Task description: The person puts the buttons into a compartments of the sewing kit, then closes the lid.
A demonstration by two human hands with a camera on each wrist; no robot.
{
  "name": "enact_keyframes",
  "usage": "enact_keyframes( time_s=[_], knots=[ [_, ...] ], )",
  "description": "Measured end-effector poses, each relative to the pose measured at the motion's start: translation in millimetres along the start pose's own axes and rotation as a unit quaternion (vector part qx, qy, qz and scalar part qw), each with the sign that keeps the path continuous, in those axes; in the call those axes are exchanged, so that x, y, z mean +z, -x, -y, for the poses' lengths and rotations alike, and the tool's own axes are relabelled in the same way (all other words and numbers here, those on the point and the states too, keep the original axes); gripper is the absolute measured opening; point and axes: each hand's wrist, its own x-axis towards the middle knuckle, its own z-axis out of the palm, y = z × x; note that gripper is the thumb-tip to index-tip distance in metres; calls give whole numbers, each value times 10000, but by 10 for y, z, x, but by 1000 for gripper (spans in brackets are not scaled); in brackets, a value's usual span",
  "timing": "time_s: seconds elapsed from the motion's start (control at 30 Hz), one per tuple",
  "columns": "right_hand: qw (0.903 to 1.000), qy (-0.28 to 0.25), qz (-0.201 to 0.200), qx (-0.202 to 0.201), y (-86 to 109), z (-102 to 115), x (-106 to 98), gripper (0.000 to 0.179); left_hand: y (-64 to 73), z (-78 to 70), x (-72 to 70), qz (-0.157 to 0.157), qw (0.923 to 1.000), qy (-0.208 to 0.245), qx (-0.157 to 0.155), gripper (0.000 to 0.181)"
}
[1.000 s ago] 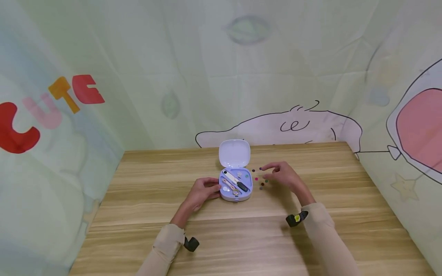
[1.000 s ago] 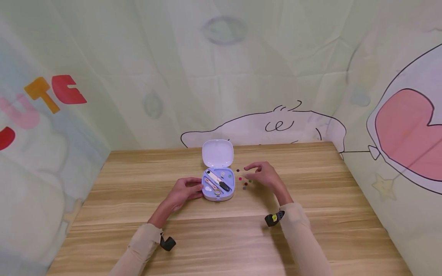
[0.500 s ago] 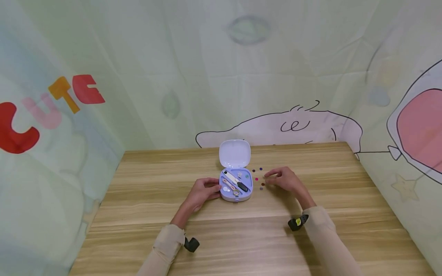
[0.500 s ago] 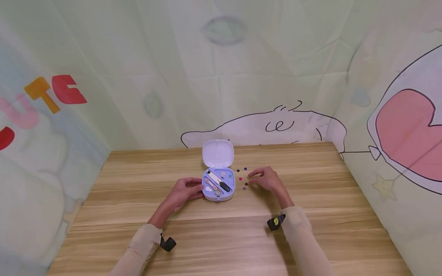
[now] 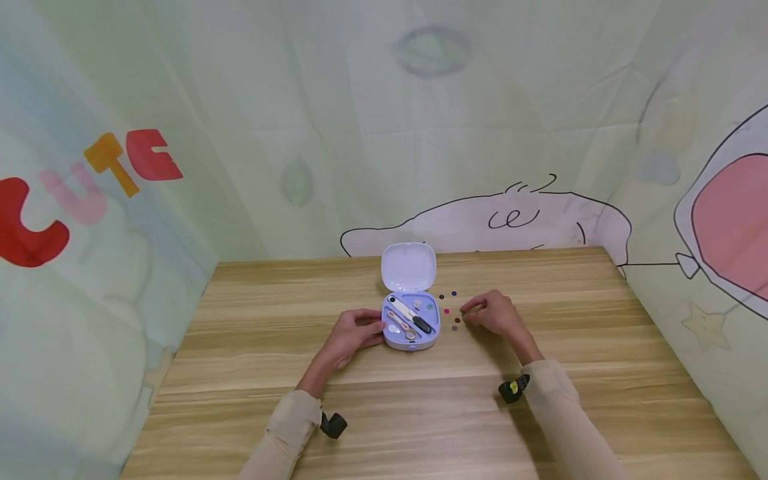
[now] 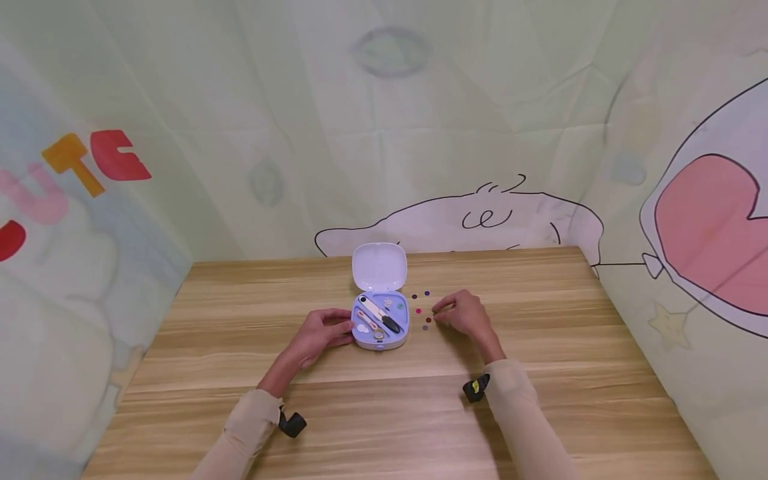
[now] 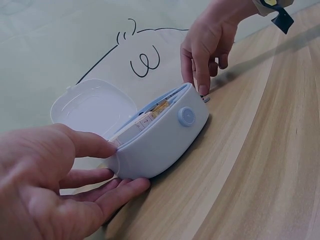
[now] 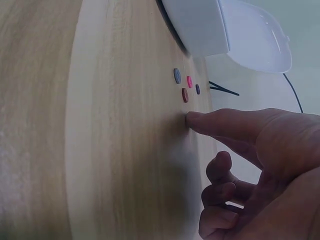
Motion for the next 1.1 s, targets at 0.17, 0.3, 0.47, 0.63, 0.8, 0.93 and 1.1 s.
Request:
enact_keyframes(
  time_s=[0.17, 0.3, 0.47, 0.63, 0.8, 0.93, 1.1],
  knots=[
    [9999, 121, -77, 17, 12, 39, 11, 14, 4, -3, 1, -24, 10000, -20, -9, 35],
    [9998, 164, -98, -49, 10, 33, 22, 10, 0, -2, 0, -43, 10000, -21, 4, 34],
    [9997, 200, -104, -99, 5, 29, 28, 5, 2, -2, 0, -41, 10000, -31, 13, 34],
    [9997, 221, -103, -83, 0, 24, 44, 4, 3, -2, 0, -32, 10000, -44, 6, 34],
    [9998, 175, -106, -10, 7, 21, 63, 3, 2, 2, -3, -47, 10000, -73, -27, 35],
    [9998, 156, -97, 58, 26, 26, 59, 3, 2, 2, -3, -53, 9999, -123, -36, 35],
    [9999, 125, 12, 45, 51, 35, 50, 4, 10, -4, 3, -41, 9999, -134, -12, 34]
  ],
)
